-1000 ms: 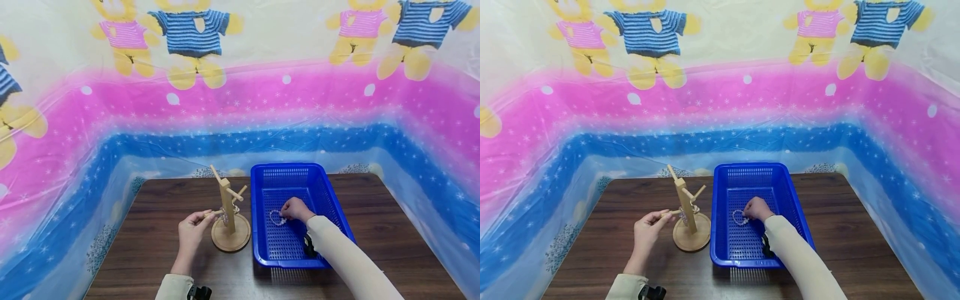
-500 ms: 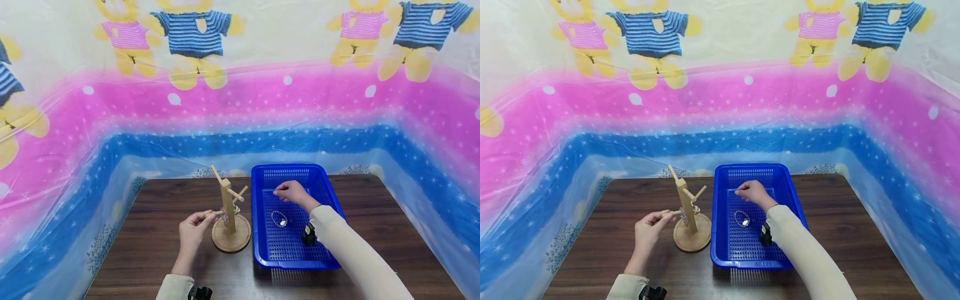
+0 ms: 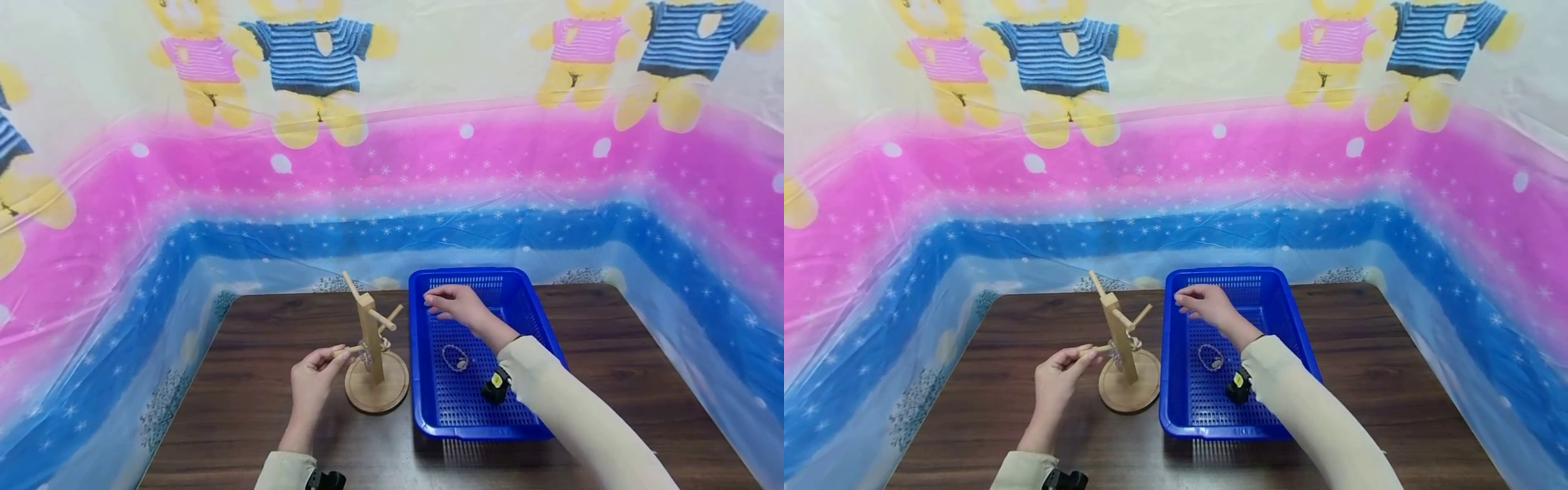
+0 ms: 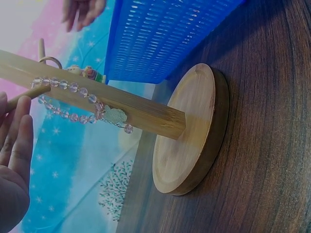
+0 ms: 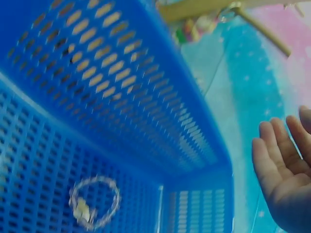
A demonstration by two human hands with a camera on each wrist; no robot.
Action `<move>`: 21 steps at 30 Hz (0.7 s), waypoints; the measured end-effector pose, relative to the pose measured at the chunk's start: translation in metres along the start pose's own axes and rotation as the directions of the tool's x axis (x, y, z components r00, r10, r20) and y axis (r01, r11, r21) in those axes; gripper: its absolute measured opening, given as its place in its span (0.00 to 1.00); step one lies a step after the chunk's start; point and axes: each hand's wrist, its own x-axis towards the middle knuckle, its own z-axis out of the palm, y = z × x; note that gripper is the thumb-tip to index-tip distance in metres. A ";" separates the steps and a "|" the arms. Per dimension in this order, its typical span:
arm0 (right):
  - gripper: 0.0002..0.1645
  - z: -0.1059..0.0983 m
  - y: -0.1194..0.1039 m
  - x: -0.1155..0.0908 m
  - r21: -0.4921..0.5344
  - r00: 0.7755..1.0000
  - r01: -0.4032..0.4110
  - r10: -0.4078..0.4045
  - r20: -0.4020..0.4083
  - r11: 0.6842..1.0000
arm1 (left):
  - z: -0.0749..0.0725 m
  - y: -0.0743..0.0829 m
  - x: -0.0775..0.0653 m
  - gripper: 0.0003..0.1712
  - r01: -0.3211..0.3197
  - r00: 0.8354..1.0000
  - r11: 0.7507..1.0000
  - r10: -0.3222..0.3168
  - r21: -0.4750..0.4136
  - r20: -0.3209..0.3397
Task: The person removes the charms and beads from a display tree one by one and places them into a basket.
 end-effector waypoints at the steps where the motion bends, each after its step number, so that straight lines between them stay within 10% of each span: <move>1: 0.24 0.002 -0.003 -0.001 0.025 1.000 0.010 -0.010 0.010 1.000 | 0.000 0.000 0.000 0.10 0.002 1.000 1.000 -0.002 0.005 -0.003; 21: 0.19 0.034 -0.019 0.002 0.111 0.995 0.072 -0.079 0.057 0.991 | 0.000 0.001 -0.001 0.12 -0.009 1.000 0.999 0.009 -0.038 0.011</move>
